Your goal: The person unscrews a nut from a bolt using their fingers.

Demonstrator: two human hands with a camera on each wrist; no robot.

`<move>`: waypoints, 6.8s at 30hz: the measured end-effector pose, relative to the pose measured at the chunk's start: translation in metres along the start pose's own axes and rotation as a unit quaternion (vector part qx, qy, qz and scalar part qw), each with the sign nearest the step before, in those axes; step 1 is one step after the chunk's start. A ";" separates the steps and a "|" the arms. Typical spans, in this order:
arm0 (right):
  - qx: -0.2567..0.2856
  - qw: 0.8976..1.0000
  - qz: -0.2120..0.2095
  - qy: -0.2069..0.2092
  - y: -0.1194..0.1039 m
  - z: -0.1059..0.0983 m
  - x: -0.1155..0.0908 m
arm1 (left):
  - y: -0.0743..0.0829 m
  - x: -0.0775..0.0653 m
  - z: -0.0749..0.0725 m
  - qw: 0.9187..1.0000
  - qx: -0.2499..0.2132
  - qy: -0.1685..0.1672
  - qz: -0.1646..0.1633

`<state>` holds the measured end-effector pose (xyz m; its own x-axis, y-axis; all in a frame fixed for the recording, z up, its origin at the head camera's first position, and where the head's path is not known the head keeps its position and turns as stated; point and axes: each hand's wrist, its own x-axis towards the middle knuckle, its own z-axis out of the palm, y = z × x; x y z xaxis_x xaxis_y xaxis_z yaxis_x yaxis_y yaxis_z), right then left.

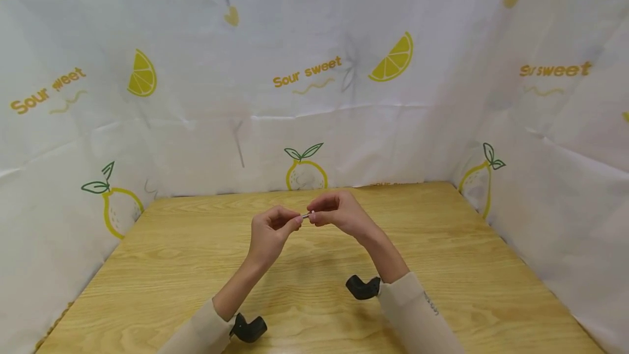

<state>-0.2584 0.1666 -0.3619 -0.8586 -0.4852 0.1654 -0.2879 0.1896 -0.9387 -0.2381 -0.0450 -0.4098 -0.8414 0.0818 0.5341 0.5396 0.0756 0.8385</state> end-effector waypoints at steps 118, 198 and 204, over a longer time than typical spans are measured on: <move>0.000 0.998 -0.013 0.063 0.001 -0.003 0.002 | 0.002 0.004 -0.004 0.998 -0.049 0.028 -0.022; -0.307 0.935 0.141 0.104 0.085 0.007 0.034 | -0.074 0.046 -0.020 0.902 0.329 -0.270 -0.067; -0.289 0.941 0.150 0.097 0.081 0.005 0.032 | -0.073 0.047 -0.022 0.890 0.347 -0.290 -0.060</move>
<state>-0.3070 0.1621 -0.4338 -0.9831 -0.1815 0.0248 -0.1550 0.7521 -0.6406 -0.3182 -0.0682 -0.4437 -0.8473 0.5147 0.1311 0.5026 0.6974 0.5108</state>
